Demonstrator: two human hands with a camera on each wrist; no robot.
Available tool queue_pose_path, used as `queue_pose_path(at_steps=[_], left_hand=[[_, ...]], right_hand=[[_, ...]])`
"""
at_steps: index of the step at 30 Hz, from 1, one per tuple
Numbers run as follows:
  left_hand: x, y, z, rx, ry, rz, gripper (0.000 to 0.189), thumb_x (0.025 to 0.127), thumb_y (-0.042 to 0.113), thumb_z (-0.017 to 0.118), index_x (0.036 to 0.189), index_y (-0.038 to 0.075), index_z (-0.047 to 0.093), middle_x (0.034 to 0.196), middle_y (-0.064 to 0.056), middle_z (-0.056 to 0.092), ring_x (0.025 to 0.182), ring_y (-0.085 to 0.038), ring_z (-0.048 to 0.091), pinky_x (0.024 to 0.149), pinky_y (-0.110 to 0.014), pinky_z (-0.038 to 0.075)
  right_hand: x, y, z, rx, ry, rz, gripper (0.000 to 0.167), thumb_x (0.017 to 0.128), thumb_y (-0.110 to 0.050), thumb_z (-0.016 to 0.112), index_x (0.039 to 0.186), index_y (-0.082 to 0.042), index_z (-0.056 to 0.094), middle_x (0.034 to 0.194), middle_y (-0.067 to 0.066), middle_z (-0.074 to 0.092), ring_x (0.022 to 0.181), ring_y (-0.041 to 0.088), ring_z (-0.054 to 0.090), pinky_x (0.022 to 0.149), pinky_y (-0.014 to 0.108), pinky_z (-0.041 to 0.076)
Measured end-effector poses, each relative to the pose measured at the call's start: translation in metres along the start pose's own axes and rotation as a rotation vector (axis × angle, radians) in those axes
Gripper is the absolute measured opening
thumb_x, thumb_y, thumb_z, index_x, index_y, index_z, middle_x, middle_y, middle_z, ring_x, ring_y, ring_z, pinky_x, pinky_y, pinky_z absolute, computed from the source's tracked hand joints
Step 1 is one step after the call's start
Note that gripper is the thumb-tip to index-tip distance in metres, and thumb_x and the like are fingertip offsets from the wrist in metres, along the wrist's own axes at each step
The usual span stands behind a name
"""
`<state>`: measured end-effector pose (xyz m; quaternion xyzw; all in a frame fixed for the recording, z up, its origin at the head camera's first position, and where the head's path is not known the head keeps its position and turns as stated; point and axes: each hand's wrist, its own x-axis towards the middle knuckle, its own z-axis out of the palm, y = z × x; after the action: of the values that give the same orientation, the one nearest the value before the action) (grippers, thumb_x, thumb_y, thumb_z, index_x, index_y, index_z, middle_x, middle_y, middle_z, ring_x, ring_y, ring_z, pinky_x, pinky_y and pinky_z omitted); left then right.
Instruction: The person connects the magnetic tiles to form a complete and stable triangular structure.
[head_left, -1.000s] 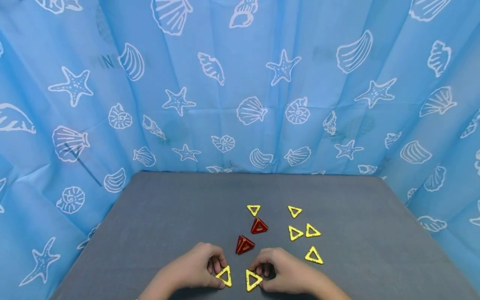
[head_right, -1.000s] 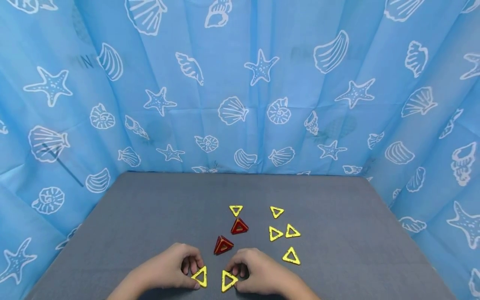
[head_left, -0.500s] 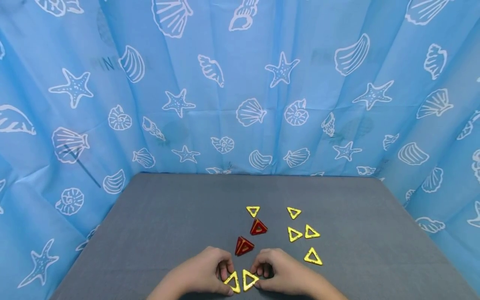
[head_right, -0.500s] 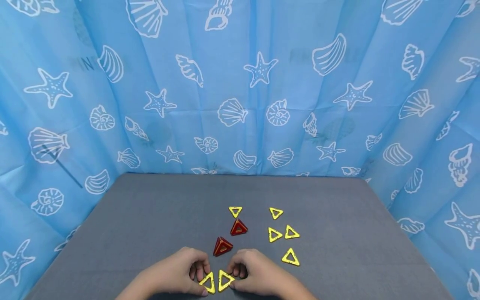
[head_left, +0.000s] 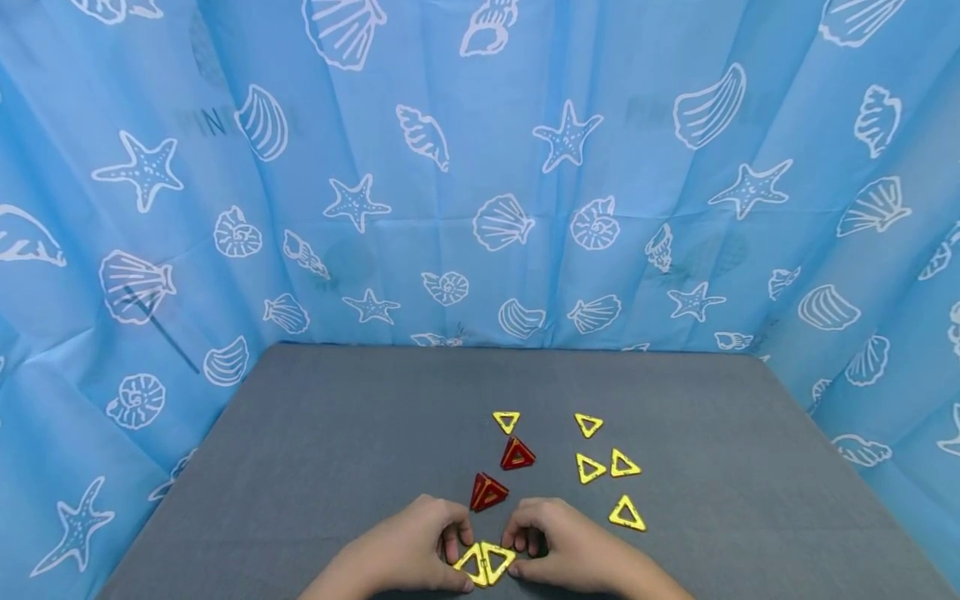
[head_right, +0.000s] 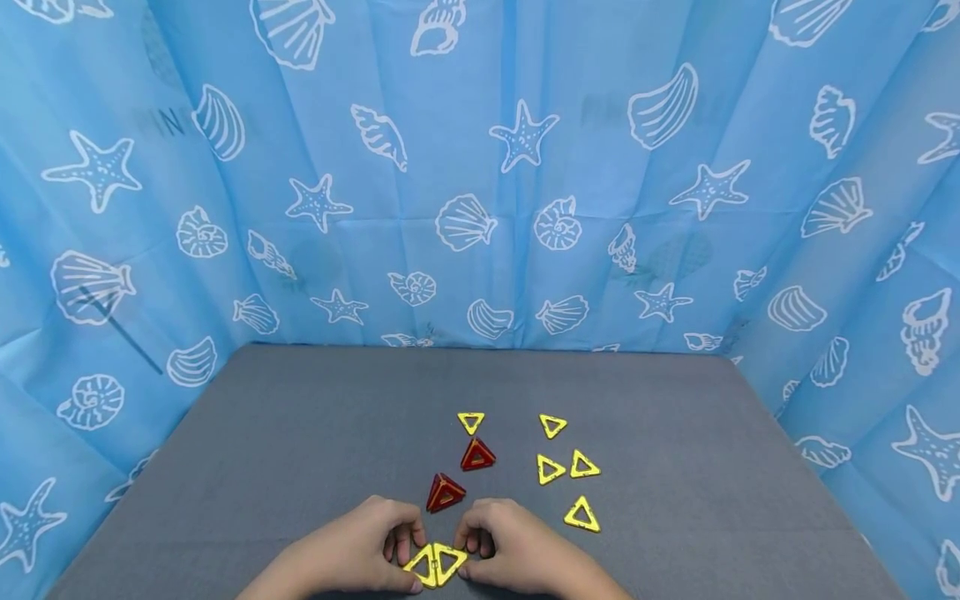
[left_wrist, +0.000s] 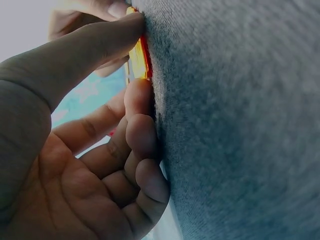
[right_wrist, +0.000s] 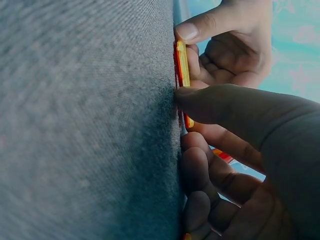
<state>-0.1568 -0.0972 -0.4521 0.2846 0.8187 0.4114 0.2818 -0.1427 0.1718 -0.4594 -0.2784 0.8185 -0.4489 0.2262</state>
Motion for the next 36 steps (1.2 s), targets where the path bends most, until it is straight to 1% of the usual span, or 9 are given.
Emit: queue_pose_path(at_steps=[6,9,13,16,20,25,30,33,36], left_hand=[[0.0000,0.0010,0.0032,0.011,0.005,-0.024,0.030,0.081,0.019,0.092,0.101,0.021,0.070,0.072,0.006,0.064,0.059,-0.007,0.057,0.056,-0.023,0.047],[-0.0001,-0.0002,0.0050,-0.005,-0.003,-0.027,0.031,0.083,0.021,0.091,0.105,0.022,0.070,0.073,0.006,0.065,0.061,-0.008,0.059,0.057,-0.024,0.048],[-0.0006,-0.0024,0.0069,-0.072,-0.029,-0.028,0.031,0.086,0.021,0.089,0.113,0.021,0.072,0.076,0.005,0.066,0.065,-0.009,0.061,0.059,-0.023,0.049],[-0.0010,-0.0026,0.0076,-0.119,-0.056,-0.012,0.029,0.091,0.021,0.085,0.117,0.019,0.072,0.078,0.004,0.068,0.066,-0.008,0.062,0.060,-0.022,0.050],[0.0003,-0.0004,0.0073,-0.107,-0.062,0.017,0.019,0.095,0.022,0.080,0.113,0.018,0.072,0.077,0.007,0.069,0.064,-0.006,0.063,0.057,-0.021,0.049],[0.0035,0.0021,0.0060,-0.045,-0.042,0.040,0.010,0.096,0.017,0.079,0.102,0.017,0.072,0.076,0.010,0.067,0.064,-0.003,0.061,0.058,-0.021,0.048],[0.0053,0.0025,0.0047,0.022,-0.022,0.065,0.010,0.094,0.014,0.080,0.095,0.019,0.072,0.081,0.013,0.064,0.066,-0.001,0.059,0.061,-0.021,0.050],[0.0055,0.0021,0.0045,0.026,-0.015,0.086,0.011,0.094,0.015,0.081,0.094,0.020,0.072,0.083,0.013,0.063,0.066,-0.001,0.058,0.061,-0.021,0.051],[0.0057,0.0021,0.0047,0.018,-0.017,0.099,0.010,0.095,0.013,0.080,0.093,0.019,0.073,0.083,0.013,0.064,0.064,-0.001,0.057,0.059,-0.021,0.051]], right_hand=[[0.0001,0.0006,0.0005,0.020,0.013,-0.028,0.007,0.095,-0.018,0.081,0.098,-0.017,0.075,0.090,-0.008,0.068,0.076,0.000,0.063,0.069,0.022,0.055],[-0.0003,0.0010,0.0019,0.037,0.027,-0.052,0.007,0.096,-0.017,0.080,0.100,-0.015,0.076,0.091,-0.008,0.070,0.074,0.000,0.064,0.068,0.022,0.056],[-0.0010,0.0001,0.0026,0.055,0.046,-0.073,0.008,0.096,-0.014,0.079,0.104,-0.013,0.076,0.091,-0.008,0.071,0.073,-0.001,0.064,0.067,0.022,0.056],[-0.0015,-0.0007,0.0029,0.044,0.071,-0.111,0.010,0.096,-0.012,0.078,0.106,-0.013,0.075,0.092,-0.005,0.071,0.074,-0.001,0.063,0.066,0.023,0.056],[-0.0016,-0.0012,0.0034,0.039,0.091,-0.168,0.012,0.097,-0.009,0.077,0.108,-0.013,0.075,0.094,0.003,0.071,0.075,-0.002,0.063,0.066,0.023,0.056],[-0.0009,-0.0029,0.0044,0.071,0.076,-0.209,0.013,0.098,-0.008,0.076,0.110,-0.012,0.075,0.098,0.010,0.072,0.078,-0.002,0.064,0.068,0.024,0.057],[-0.0007,-0.0040,0.0063,0.079,0.066,-0.262,0.012,0.099,-0.011,0.075,0.111,-0.010,0.075,0.097,0.011,0.074,0.081,-0.003,0.064,0.071,0.024,0.059],[-0.0008,-0.0038,0.0081,0.080,0.057,-0.289,0.013,0.099,-0.007,0.074,0.112,-0.009,0.075,0.098,0.012,0.075,0.082,-0.004,0.064,0.072,0.024,0.059],[-0.0012,-0.0031,0.0087,0.084,0.051,-0.300,0.016,0.098,-0.003,0.073,0.113,-0.008,0.075,0.099,0.012,0.075,0.083,-0.004,0.065,0.073,0.025,0.059]])
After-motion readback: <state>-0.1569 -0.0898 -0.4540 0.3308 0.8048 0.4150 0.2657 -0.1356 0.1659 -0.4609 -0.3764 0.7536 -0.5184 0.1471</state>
